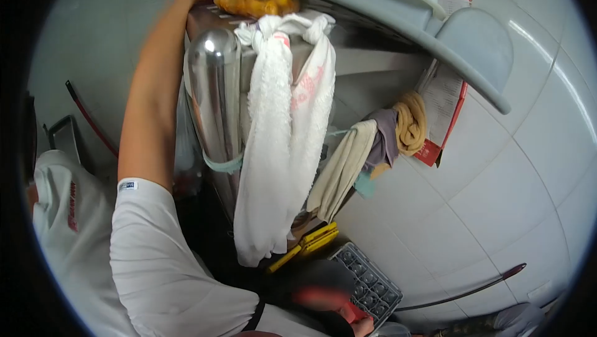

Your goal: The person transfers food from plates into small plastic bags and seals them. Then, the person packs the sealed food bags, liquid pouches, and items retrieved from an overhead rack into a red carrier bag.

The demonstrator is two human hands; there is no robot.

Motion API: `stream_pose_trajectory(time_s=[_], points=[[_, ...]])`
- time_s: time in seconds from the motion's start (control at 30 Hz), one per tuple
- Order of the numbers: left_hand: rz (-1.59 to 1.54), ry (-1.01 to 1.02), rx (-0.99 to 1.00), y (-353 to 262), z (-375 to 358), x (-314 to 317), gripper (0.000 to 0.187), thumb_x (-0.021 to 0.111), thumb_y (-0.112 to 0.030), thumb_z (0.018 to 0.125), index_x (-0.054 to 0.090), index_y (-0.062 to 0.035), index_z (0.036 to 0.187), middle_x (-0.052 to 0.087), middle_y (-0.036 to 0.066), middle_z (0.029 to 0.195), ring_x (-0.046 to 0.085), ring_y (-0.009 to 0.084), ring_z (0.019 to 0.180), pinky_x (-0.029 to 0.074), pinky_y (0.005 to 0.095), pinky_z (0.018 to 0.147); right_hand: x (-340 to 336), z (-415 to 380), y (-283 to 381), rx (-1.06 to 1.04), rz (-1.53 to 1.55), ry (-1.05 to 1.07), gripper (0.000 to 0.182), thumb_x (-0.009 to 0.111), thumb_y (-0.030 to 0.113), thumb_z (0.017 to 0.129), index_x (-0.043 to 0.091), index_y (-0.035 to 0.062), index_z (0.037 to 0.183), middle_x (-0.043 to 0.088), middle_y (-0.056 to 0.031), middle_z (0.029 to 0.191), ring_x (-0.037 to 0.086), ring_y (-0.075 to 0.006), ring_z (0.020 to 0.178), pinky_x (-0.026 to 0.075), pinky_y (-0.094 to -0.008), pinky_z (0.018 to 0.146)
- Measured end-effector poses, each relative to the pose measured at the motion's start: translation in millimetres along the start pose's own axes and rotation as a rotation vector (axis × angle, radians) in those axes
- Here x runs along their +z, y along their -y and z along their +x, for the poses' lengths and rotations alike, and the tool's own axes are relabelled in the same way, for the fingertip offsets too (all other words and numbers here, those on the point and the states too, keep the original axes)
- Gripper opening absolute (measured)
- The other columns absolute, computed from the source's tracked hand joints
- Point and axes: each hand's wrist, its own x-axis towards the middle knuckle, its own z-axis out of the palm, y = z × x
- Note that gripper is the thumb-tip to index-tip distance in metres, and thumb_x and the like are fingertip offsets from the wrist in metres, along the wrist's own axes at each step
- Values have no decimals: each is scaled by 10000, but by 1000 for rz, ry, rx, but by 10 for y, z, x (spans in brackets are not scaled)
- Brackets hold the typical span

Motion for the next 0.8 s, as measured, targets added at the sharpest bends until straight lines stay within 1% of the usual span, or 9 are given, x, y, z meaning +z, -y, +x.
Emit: stream_pose_trajectory(time_s=[0.03,0.13,0.17,0.27,0.37,0.47,0.67,0.77,0.8], points=[[-117,-10,-58,19,49,-11,277,645,-280,871,636,-66,1046,681,113,907,620,192,817,477,332,738,46,-57,47,-4,-4,-1,198,488,143,858,626,3,839,621,-84,840,605,-248,730,491,-377,636],[76,-309,85,70,107,-4,240,644,-294,867,660,-99,1007,692,113,905,636,213,835,483,343,769,121,-192,154,-17,-18,10,188,488,138,857,622,9,830,616,-80,829,599,-243,720,489,-374,628],[24,-412,39,80,104,21,237,641,-313,858,677,-110,975,695,121,927,649,243,875,489,369,797,132,-230,183,-21,-27,17,185,488,136,856,620,11,826,614,-78,826,597,-241,716,488,-373,626],[153,-557,-53,-55,-51,-77,270,633,-327,850,679,-95,982,698,134,967,653,287,930,491,395,824,116,-300,226,-31,-38,34,176,488,132,855,616,17,817,609,-74,815,592,-236,705,485,-370,619],[-12,-758,-228,-91,-72,-120,295,636,-319,818,693,-120,1028,676,154,1081,633,357,1017,491,407,896,105,-361,254,-37,-33,39,168,488,127,853,611,23,807,604,-69,804,586,-230,695,482,-367,612],[-267,-930,-285,-203,-253,-156,272,645,-310,836,669,-50,913,697,148,965,652,324,910,492,404,833,74,-422,269,-46,-38,48,161,488,122,852,607,29,798,599,-64,793,580,-225,684,479,-364,605],[-905,-984,-293,-140,-219,-122,186,665,-212,841,638,-31,874,676,133,962,611,241,808,495,372,756,6,-489,279,-72,-52,82,149,488,113,849,598,41,778,588,-55,771,569,-214,662,474,-358,590],[-816,-981,-127,80,-59,-174,290,678,-272,831,628,-28,979,674,140,1026,635,287,889,504,417,791,-57,-515,268,-89,-70,103,145,488,108,848,594,47,769,583,-50,759,563,-209,652,471,-355,583],[-992,-931,-18,149,55,-221,246,631,-236,862,605,-37,1003,666,138,990,642,285,879,516,402,774,-97,-516,252,-102,-81,112,144,488,106,847,592,49,766,581,-49,756,561,-207,648,470,-354,581]])
